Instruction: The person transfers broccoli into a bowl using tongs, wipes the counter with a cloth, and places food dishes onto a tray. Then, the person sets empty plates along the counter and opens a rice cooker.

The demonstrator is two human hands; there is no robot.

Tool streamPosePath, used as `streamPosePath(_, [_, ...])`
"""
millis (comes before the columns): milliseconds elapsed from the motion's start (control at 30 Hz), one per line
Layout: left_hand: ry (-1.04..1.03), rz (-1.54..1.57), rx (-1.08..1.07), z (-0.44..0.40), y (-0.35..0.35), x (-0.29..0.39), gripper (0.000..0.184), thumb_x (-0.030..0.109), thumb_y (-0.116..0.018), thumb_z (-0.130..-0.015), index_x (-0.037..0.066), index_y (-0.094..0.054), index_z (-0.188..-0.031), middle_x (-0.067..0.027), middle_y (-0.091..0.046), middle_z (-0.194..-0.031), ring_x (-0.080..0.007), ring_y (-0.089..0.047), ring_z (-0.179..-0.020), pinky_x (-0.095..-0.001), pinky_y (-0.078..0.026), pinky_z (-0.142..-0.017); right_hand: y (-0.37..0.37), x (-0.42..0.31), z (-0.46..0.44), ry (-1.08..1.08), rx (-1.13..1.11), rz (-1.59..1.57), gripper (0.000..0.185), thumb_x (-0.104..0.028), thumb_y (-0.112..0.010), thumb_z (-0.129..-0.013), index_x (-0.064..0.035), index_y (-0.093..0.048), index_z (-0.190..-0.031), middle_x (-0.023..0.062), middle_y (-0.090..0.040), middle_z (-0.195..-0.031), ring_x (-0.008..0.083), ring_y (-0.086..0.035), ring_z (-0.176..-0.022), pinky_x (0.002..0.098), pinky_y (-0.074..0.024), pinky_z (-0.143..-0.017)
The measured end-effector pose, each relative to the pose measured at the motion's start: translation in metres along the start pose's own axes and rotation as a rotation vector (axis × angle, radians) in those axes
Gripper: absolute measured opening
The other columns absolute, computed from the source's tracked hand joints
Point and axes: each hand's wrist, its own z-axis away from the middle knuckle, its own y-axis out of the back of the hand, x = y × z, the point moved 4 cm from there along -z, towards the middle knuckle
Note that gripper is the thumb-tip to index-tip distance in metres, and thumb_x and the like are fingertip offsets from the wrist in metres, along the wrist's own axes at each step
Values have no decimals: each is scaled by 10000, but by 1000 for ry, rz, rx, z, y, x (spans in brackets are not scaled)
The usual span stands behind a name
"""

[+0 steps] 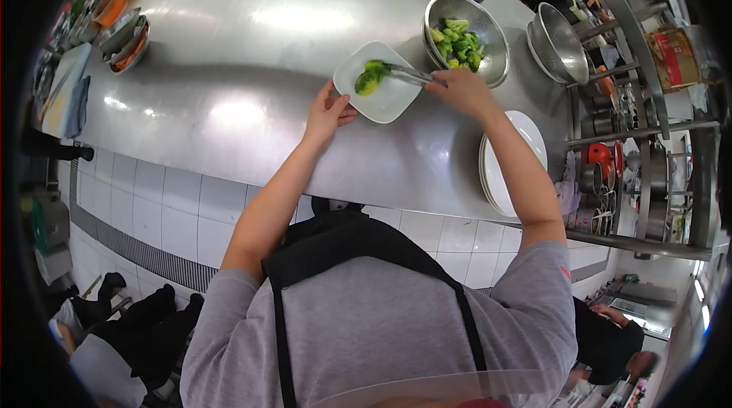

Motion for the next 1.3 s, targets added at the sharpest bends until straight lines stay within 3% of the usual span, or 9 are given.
streamPosePath(100, [5, 4, 10, 1, 0, -3, 573, 150, -522, -840, 97, -224, -1326, -109, -527, -1005, -192, -590, -786, -287, -492, -669, 0, 11, 6, 51, 10, -63, 401, -423, -492, -798, -123, -582, -1048, 116, -601, -942, 279, -571, -872, 372, -450, -752])
streamPosePath(233, [19, -6, 13, 1, -2, 0, 571, 150, -521, -841, 94, -225, -1325, -107, -527, -1006, -185, -586, -786, -283, -492, -665, 72, 76, 17, -13, 393, -191, 438, -455, -518, -771, -64, -629, -935, 166, -617, -854, 286, -602, -777, 361, -461, -708])
streamPosePath(367, [-1, -3, 20, 0, -1, -3, 562, 152, -519, -843, 91, -233, -1322, -104, -526, -998, -175, -578, -793, -280, -491, -664, 83, 127, -9, -315, 210, -139, 411, -410, -549, -757, -19, -648, -835, 152, -617, -698, 264, -604, -588, 340, -479, -596])
streamPosePath(433, [-9, -7, 18, 2, -2, -2, 557, 158, -516, -846, 92, -235, -1322, -102, -525, -994, -169, -571, -801, -279, -489, -671, 50, 156, -35, -432, 103, -289, 408, -390, -557, -767, -28, -625, -943, 75, -567, -616, 161, -534, -485, 287, -437, -458])
streamPosePath(667, [5, -16, 25, 5, -2, -1, 558, 160, -515, -847, 87, -231, -1322, -113, -519, -1013, -171, -573, -791, -276, -488, -678, 38, 172, -54, -234, 217, -551, 358, -364, -569, -768, -71, -632, -965, 14, -524, -583, 66, -372, -375, 220, -287, -346])
streamPosePath(733, [-18, 8, 7, 3, -3, 0, 562, 156, -516, -846, 76, -227, -1321, -118, -516, -1019, -174, -575, -792, -277, -491, -671, 83, 153, -23, -214, 205, -513, 315, -325, -564, -764, -87, -640, -956, 36, -559, -583, 83, -434, -406, 239, -354, -373])
streamPosePath(867, [-22, 0, 12, 0, 0, -5, 565, 162, -525, -845, 59, -228, -1315, -119, -514, -1032, -195, -576, -814, -293, -496, -684, 120, 94, 10, -120, -116, -411, 282, -333, -558, -786, -102, -646, -922, 14, -514, -548, 53, -379, -364, 216, -281, -325])
streamPosePath(1033, [-32, 4, 11, 3, -2, -4, 553, 150, -522, -844, 71, -242, -1314, -108, -533, -1003, -180, -583, -795, -280, -495, -670, 61, 28, -14, 144, -572, -249, 303, -328, -539, -804, -44, -605, -724, 8, -503, -523, 56, -363, -331, 228, -269, -310])
streamPosePath(1300, [-43, -17, 19, 2, -1, -2, 544, 138, -516, -842, 91, -256, -1317, -94, -554, -951, -162, -589, -764, -256, -489, -637, 13, 18, -43, -10, -693, -362, 340, -357, -535, -801, -55, -600, -659, 8, -505, -506, 83, -379, -343, 247, -280, -319])
